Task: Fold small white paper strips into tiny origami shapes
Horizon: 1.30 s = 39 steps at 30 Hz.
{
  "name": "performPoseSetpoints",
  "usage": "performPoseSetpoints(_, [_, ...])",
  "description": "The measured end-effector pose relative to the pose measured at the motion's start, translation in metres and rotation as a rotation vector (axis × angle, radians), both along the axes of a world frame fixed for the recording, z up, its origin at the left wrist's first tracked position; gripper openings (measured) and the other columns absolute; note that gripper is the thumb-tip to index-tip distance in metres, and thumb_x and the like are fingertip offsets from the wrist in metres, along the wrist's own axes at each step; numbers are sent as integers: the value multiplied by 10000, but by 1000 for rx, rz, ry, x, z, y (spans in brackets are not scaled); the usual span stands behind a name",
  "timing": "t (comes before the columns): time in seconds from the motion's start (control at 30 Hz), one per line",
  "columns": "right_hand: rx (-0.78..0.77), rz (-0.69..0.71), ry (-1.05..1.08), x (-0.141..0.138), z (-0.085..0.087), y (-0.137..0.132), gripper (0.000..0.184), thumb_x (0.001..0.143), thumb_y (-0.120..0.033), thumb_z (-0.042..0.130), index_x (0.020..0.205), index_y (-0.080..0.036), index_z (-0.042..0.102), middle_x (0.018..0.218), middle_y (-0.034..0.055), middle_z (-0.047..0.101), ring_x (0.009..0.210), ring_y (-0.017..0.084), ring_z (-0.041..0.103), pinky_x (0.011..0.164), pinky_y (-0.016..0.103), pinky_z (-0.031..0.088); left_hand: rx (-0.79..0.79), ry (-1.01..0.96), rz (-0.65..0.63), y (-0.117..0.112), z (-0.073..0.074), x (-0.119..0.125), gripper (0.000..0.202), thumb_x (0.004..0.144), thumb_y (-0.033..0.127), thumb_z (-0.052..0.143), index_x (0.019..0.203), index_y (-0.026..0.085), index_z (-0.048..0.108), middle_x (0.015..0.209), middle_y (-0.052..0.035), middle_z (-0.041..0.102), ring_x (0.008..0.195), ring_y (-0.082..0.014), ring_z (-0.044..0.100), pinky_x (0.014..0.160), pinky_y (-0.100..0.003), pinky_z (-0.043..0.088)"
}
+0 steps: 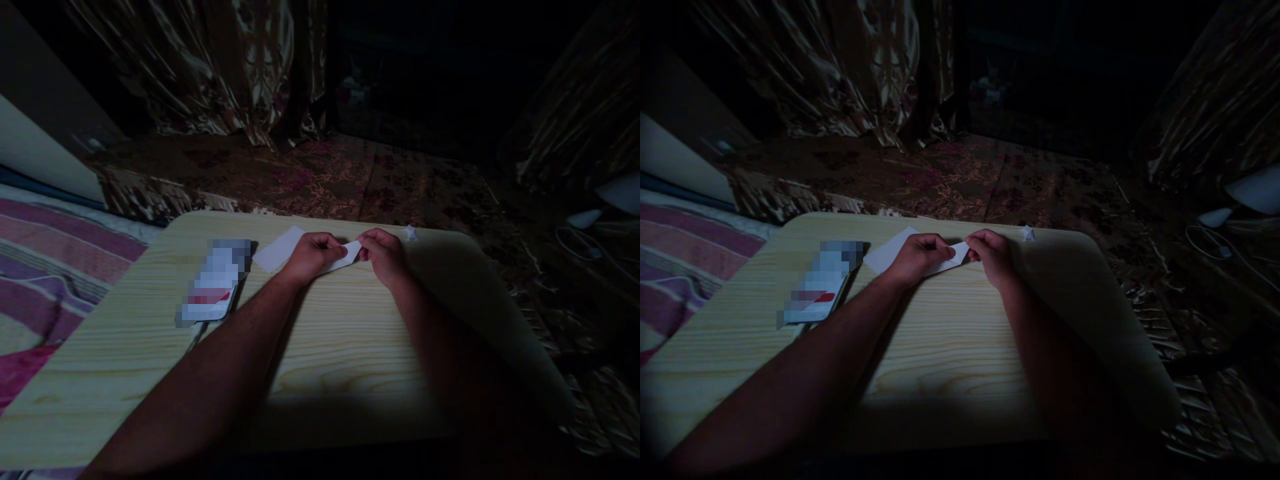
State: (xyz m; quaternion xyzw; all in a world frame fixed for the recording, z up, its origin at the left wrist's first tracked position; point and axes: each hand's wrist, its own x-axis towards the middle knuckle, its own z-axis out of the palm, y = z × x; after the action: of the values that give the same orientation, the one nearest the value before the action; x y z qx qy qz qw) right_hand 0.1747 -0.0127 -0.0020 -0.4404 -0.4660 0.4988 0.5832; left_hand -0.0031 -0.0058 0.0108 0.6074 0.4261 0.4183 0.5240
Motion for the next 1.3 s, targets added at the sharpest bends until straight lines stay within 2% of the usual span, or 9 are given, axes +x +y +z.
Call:
performPoseSetpoints(0.23, [17,-50,-38,0,0,1,186,706,-346,673,697,-183,585,471,-58,502,429,81,440,463,229,355,71,1,23,0,2,1,225,692,363,696,694,139,690,625,2,619,560,-99,495,548,-218,379])
performPoseSetpoints(0.43, [42,-67,5,0,2,1,201,704,-346,675,792,-194,577,523,-64,514,428,73,420,431,221,322,54,-34,68,1,0,3,211,679,341,707,711,134,693,655,-8,647,562,-102,514,553,-223,399])
performPoseSetpoints(0.53, [39,-65,25,0,1,2,209,703,-348,681,749,-198,544,516,-69,502,411,66,395,408,217,291,41,-68,101,2,-3,3,224,682,353,711,728,134,692,670,-15,656,565,-107,525,546,-227,405])
performPoseSetpoints(0.8, [15,-63,-98,-4,2,-3,203,697,-356,684,720,-180,586,486,-66,485,394,62,370,397,220,269,49,-122,134,2,-4,5,233,663,337,739,750,127,690,705,-31,675,600,-116,556,585,-235,436])
performPoseSetpoints(0.97, [20,-68,-155,-5,3,-6,185,699,-344,687,698,-182,599,459,-67,464,390,67,352,400,226,236,60,-101,135,0,-1,7,224,661,330,739,745,130,684,681,-21,663,565,-101,532,540,-220,414])
performPoseSetpoints(1.17, [66,-83,-252,-8,8,-10,187,694,-337,688,652,-180,596,481,-55,483,446,78,386,448,232,275,58,-86,144,-3,2,8,229,704,359,698,738,136,657,558,-1,612,443,-92,493,435,-210,366])
performPoseSetpoints(1.3, [73,-74,-281,-9,11,-12,179,697,-332,684,657,-175,606,488,-56,493,449,73,387,460,228,291,37,-96,124,-4,4,8,246,719,378,691,728,138,641,552,-16,629,456,-110,548,450,-211,400])
